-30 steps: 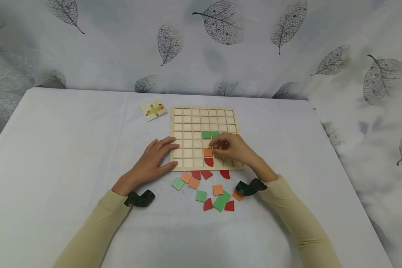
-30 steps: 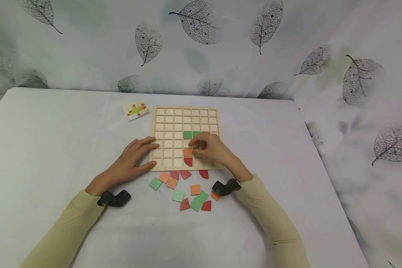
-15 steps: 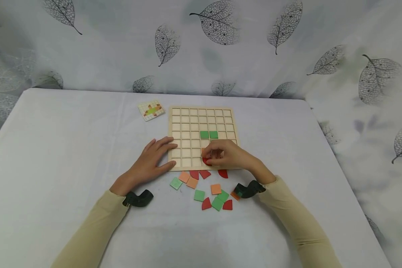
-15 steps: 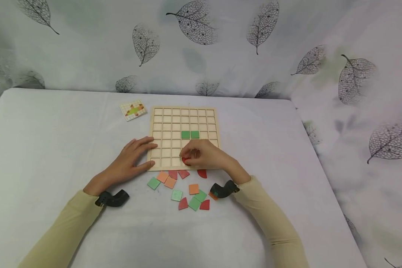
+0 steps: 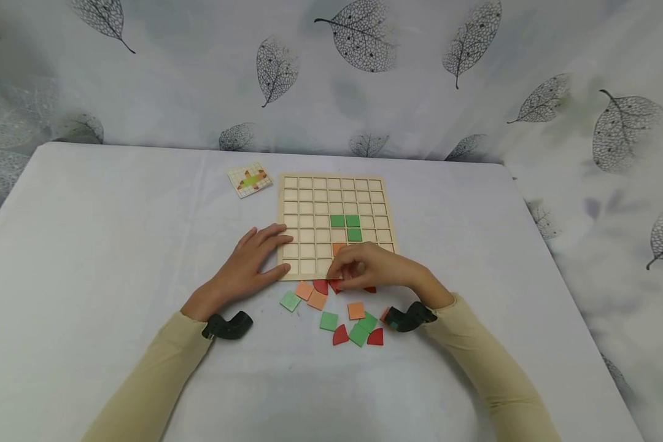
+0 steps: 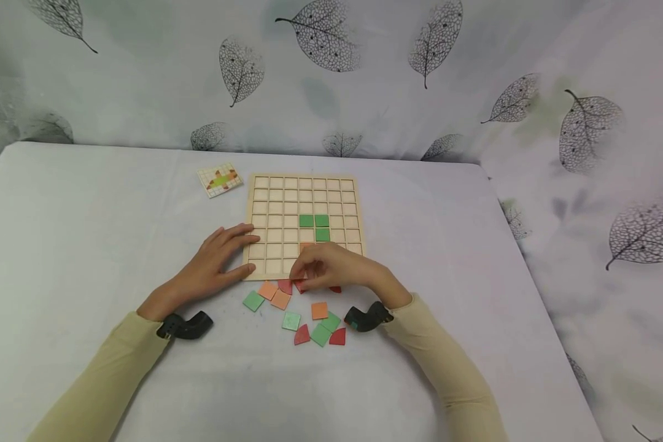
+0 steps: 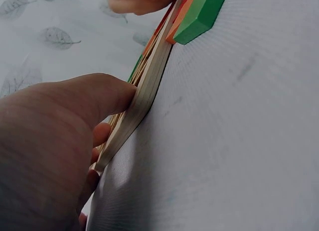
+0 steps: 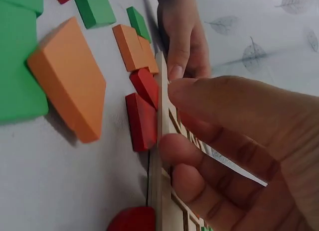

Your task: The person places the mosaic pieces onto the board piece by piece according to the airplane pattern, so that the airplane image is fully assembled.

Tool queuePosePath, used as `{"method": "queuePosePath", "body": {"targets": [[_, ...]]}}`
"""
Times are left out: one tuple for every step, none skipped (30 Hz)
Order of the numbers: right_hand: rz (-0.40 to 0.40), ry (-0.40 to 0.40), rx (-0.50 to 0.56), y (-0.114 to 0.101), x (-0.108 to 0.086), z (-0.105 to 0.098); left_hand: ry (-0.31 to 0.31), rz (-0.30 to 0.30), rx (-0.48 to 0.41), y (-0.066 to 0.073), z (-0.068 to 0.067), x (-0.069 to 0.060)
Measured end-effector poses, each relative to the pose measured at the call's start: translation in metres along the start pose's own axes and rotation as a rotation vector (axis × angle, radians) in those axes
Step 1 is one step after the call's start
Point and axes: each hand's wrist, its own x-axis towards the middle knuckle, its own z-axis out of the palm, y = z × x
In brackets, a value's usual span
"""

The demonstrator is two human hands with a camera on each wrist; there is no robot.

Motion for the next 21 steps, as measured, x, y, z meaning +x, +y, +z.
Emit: {"method": "queuePosePath", "body": {"targets": [[-0.003, -0.015, 0.012, -0.001, 0.000, 0.001, -0.003, -0.002, 0.000, 0.000, 0.000, 0.000], [-0.006, -0.034, 0.026, -0.002, 0.000, 0.002, -0.006, -0.004, 0.000, 0.000, 0.000, 0.000], [-0.005, -0.055, 0.042, -0.003, 0.000, 0.003, -0.010, -0.007, 0.000, 0.000, 0.000, 0.000], [-0.011, -0.077, 0.051, -0.004, 0.000, 0.003, -0.014, -0.010, 0.000, 0.000, -0.001, 0.000], [-0.013, -0.097, 0.057, -0.006, -0.001, 0.004, -0.017, -0.013, -0.001, 0.000, -0.001, 0.000], [-0.015, -0.116, 0.059, -0.008, -0.001, 0.005, -0.020, -0.015, -0.003, 0.000, -0.001, 0.000], [-0.023, -0.134, 0.057, -0.009, -0.001, 0.006, -0.023, -0.016, -0.002, 0.000, -0.001, 0.000], [-0.028, -0.150, 0.047, -0.009, -0.002, 0.008, -0.023, -0.016, -0.003, 0.001, -0.001, 0.000], [-0.034, -0.164, 0.040, -0.010, -0.002, 0.009, -0.022, -0.015, -0.003, 0.001, -0.001, 0.000], [-0.043, -0.177, 0.033, -0.010, -0.002, 0.010, -0.022, -0.015, -0.004, 0.001, -0.002, 0.000], [-0.048, -0.189, 0.035, -0.011, -0.002, 0.011, -0.021, -0.015, -0.004, 0.001, -0.002, 0.000], [-0.053, -0.200, 0.045, -0.011, -0.002, 0.012, -0.020, -0.015, -0.005, 0.001, -0.002, 0.000], [-0.058, -0.210, 0.056, -0.011, -0.002, 0.013, -0.020, -0.016, -0.004, 0.001, -0.002, 0.000], [-0.058, -0.219, 0.067, -0.011, -0.002, 0.015, -0.020, -0.015, -0.004, 0.001, -0.002, 0.000], [-0.061, -0.225, 0.076, -0.012, -0.002, 0.016, -0.020, -0.015, -0.004, 0.001, -0.002, 0.000], [-0.061, -0.232, 0.080, -0.012, -0.002, 0.017, -0.020, -0.015, -0.003, 0.002, -0.002, 0.000], [-0.061, -0.239, 0.083, -0.012, -0.002, 0.018, -0.019, -0.014, -0.002, 0.001, -0.002, 0.000], [-0.059, -0.247, 0.090, -0.011, -0.002, 0.020, -0.019, -0.013, 0.000, 0.001, -0.002, 0.000], [-0.059, -0.255, 0.082, -0.011, -0.002, 0.021, -0.017, -0.011, 0.001, 0.001, -0.001, 0.000], [-0.060, -0.262, 0.074, -0.011, -0.001, 0.022, -0.014, -0.008, 0.002, 0.001, -0.001, 0.001], [-0.063, -0.269, 0.065, -0.011, -0.001, 0.023, -0.012, -0.008, 0.002, 0.001, -0.001, 0.000]]}}
